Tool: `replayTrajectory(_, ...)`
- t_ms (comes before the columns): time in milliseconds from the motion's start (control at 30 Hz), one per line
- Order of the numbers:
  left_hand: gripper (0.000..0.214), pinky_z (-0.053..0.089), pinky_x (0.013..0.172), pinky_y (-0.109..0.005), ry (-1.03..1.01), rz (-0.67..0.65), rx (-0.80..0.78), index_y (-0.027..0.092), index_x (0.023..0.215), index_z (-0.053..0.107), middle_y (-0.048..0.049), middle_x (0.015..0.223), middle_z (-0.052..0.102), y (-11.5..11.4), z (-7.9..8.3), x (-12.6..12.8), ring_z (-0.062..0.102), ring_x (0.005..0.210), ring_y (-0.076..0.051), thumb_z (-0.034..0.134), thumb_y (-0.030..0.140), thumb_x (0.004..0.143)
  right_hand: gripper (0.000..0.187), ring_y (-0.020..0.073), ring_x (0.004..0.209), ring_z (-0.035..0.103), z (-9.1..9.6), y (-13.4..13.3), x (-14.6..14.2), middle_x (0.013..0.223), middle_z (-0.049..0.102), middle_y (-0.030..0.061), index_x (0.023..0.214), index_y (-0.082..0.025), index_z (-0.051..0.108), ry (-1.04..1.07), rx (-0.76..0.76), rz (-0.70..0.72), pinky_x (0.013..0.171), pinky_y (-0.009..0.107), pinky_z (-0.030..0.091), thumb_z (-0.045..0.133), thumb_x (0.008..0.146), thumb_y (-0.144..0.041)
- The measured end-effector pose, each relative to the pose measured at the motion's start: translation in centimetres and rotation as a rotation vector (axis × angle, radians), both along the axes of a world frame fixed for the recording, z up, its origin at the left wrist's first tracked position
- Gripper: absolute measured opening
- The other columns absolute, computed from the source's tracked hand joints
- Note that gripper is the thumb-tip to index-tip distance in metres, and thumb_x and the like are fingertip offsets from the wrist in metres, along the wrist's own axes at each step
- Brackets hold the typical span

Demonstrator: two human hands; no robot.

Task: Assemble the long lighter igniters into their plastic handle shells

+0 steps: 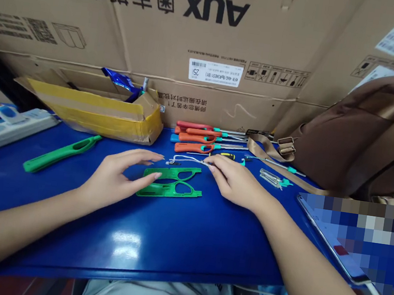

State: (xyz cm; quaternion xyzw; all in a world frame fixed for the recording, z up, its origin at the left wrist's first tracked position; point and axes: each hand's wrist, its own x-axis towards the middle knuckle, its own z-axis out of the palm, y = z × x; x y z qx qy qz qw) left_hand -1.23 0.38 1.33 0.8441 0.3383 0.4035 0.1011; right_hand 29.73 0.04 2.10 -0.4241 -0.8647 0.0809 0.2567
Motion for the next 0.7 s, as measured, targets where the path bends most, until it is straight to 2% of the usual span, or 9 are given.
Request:
replayTrajectory(100, 0.036, 0.06, 0.096, -0.031, 0.042, -0.047, -0.001, 0.017, 0.121, 0.069, -0.0074, 0.118, 0.076, 0.04, -0.46, 0.01, 0.073, 0.101, -0.019, 0.076, 0.028, 0.088, 0.026, 0.0222, 0.108, 0.069, 0.37, -0.49, -0.4, 0.12, 0.072, 0.0086, 0.121, -0.022, 0.061, -0.018, -0.041, 0.02, 0.095, 0.036, 0.054, 0.042, 0.107, -0.032)
replayTrajectory(400, 0.022, 0.06, 0.091, -0.026, 0.004, -0.181, 0.034, 0.017, 0.112, 0.072, -0.0068, 0.108, 0.077, 0.05, -1.07, 0.31, 0.074, 0.098, -0.017, 0.073, 0.019, 0.09, 0.025, 0.0206, 0.103, 0.071, -0.03, -0.89, -1.04, 0.114, 0.073, 0.0069, 0.117, -0.021, 0.062, -0.042, -0.111, 0.081, 0.09, 0.033, 0.053, 0.041, 0.107, -0.032)
replayTrajectory(600, 0.016, 0.062, 0.085, -0.026, 0.009, -0.171, 0.067, 0.018, 0.109, 0.074, -0.0072, 0.103, 0.079, -0.07, -0.9, 0.37, 0.076, 0.09, -0.017, 0.065, 0.022, 0.097, 0.026, 0.0209, 0.096, 0.072, 0.26, -0.81, -1.03, 0.109, 0.075, 0.0067, 0.116, -0.021, 0.064, -0.076, -0.136, 0.089, 0.082, 0.032, 0.052, 0.041, 0.106, -0.029)
replayTrajectory(700, 0.018, 0.062, 0.082, -0.025, 0.024, -0.129, 0.055, 0.017, 0.109, 0.075, -0.0071, 0.103, 0.08, -0.14, -0.79, 0.37, 0.077, 0.088, -0.017, 0.063, 0.024, 0.098, 0.027, 0.0211, 0.099, 0.071, 0.39, -0.88, -0.97, 0.113, 0.076, 0.0056, 0.117, -0.022, 0.066, -0.087, -0.184, 0.124, 0.085, 0.033, 0.052, 0.043, 0.106, -0.029)
